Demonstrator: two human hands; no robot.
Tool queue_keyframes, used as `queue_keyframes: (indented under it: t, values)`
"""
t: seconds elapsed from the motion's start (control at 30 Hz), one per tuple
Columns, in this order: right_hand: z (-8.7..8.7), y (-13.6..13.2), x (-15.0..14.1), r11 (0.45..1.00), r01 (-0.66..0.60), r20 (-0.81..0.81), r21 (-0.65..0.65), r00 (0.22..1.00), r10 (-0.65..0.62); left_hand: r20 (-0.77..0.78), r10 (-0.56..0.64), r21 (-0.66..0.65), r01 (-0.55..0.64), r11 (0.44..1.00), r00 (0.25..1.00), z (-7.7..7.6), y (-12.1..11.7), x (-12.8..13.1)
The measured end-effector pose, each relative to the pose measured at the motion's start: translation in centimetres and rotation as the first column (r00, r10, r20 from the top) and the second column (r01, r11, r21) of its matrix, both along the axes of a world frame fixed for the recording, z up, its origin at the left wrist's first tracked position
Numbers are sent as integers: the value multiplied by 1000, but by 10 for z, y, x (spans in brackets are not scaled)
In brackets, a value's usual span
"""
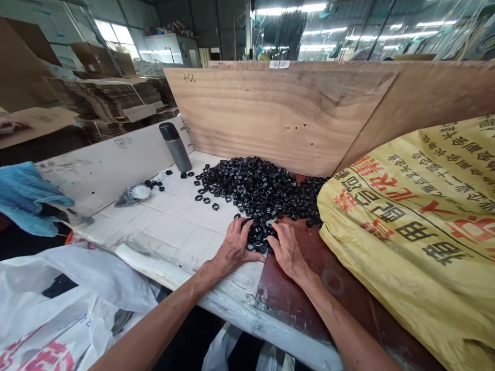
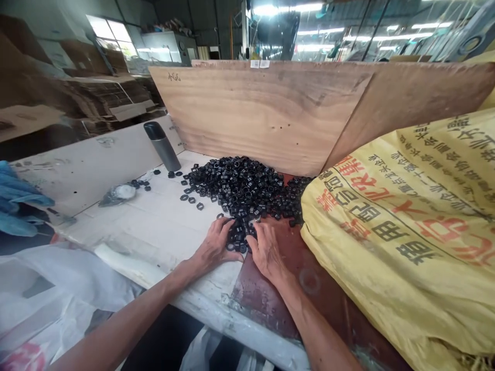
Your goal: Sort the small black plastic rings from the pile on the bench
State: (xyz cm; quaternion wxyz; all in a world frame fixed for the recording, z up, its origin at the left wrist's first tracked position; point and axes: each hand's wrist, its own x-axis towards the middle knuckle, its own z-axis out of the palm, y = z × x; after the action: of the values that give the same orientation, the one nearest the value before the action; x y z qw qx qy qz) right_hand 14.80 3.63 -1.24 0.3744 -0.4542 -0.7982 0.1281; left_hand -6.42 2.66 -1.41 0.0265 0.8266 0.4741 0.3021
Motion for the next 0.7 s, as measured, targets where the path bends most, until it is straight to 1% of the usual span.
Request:
queue_keyframes:
  t: [0.13,0.17,0.23,0.3,0.37,0.43,0.5,0.6,0.7]
  values:
    - [2,-4,-6,995,-34,-100,-91,995,24,-21,-11,-11,11,1000,1000,0,-8,6]
    - [4,-4,-6,996,-23,-120,-89,993,12,-32,-4,-7,4,1000,999,1,-10,7]
    - [10,-4,-3,999,22,-155,-43,987,-28,-56,24,17,-23,1000,998,6,-17,9]
    - [22,-4,4,1000,27,-161,8,987,-26,-52,49,44,-47,998,997,12,-28,9]
    - [37,-7,10,997,-73,-96,-9,993,72,-12,60,33,-59,998,998,17,-40,8]
    - [49,-12,13,977,-199,0,-79,980,200,35,67,-9,-67,998,997,19,-50,7]
    - [54,-18,11,961,-250,98,-119,960,262,50,75,-43,-73,996,996,17,-55,7]
    - [48,-26,3,975,-199,263,-103,940,219,30,79,-76,-76,994,996,12,-53,10]
    - [41,-28,-3,985,-137,393,-101,904,166,25,42,-115,-39,993,999,9,-48,12]
